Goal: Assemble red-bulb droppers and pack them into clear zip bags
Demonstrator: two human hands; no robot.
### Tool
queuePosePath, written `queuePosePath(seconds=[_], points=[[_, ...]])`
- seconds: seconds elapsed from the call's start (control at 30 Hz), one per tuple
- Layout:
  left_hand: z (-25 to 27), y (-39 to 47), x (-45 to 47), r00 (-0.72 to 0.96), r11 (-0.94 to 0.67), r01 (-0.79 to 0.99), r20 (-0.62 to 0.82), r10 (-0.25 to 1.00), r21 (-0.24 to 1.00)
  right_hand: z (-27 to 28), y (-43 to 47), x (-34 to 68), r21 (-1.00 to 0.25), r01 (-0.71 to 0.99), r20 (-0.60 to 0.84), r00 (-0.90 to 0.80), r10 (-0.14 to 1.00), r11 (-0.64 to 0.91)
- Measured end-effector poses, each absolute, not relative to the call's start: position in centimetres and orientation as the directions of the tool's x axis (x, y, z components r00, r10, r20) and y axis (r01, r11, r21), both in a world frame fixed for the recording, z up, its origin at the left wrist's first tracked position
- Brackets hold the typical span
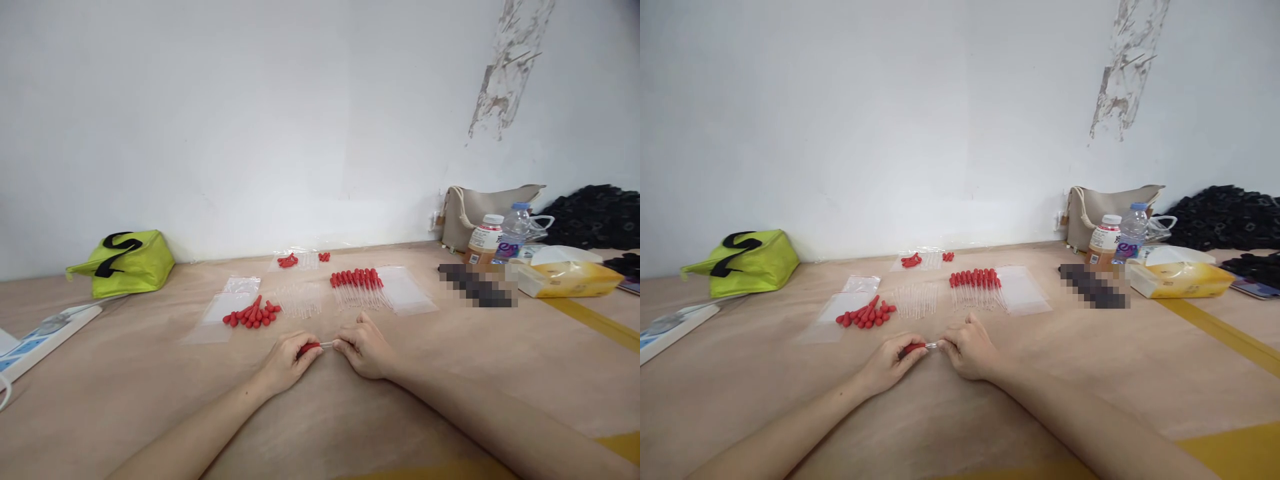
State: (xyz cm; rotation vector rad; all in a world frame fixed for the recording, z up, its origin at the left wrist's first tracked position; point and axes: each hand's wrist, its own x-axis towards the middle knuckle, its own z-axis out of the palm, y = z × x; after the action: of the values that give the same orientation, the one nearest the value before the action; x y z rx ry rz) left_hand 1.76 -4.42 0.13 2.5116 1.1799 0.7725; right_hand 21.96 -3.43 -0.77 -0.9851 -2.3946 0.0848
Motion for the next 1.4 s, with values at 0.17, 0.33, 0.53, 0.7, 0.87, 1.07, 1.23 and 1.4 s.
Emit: queuePosePath(seconds=[0.17,0.33,0.53,0.7,0.87,1.07,1.23,1.4], points=[[0.1,-4.0,1.4,0.571,-0.679,0.599,0.368,0.733,0.424,-0.7,-3.7,21.2,-0.341,0.656,0.399,-0.548,0.735,0.673],[0.3,-3.8,1.3,0.615,-0.715,0.568,0.367,0.698,0.408,-0.6,-3.5,20.9,-0.388,0.65,0.354,-0.549,0.757,0.653],[1.1,-3.2,0.5,0.585,-0.742,0.508,0.457,0.67,0.438,0.8,-4.0,21.0,-0.415,0.569,0.384,-0.598,0.703,0.71],[0.3,-3.2,0.1,0.498,-0.726,0.51,0.53,0.686,0.461,1.6,-4.4,21.7,-0.395,0.623,0.357,-0.574,0.737,0.676],[-0.6,-3.2,0.1,0.354,-0.588,0.636,0.489,0.797,0.499,1.8,-0.8,24.4,-0.699,0.618,0.164,-0.351,0.922,0.36],[-0.1,-3.1,0.2,0.491,-0.619,0.639,0.378,0.785,0.456,2.9,4.5,25.1,-0.626,0.774,0.217,0.06,0.974,0.092],[0.0,-3.1,0.1,0.499,-0.623,0.633,0.373,0.782,0.459,2.7,6.8,22.9,-0.503,0.863,0.202,0.165,0.965,-0.042],[-0.1,-3.0,0.1,0.502,-0.619,0.635,0.362,0.785,0.463,2.0,8.0,22.0,-0.438,0.891,0.176,0.215,0.961,-0.119]])
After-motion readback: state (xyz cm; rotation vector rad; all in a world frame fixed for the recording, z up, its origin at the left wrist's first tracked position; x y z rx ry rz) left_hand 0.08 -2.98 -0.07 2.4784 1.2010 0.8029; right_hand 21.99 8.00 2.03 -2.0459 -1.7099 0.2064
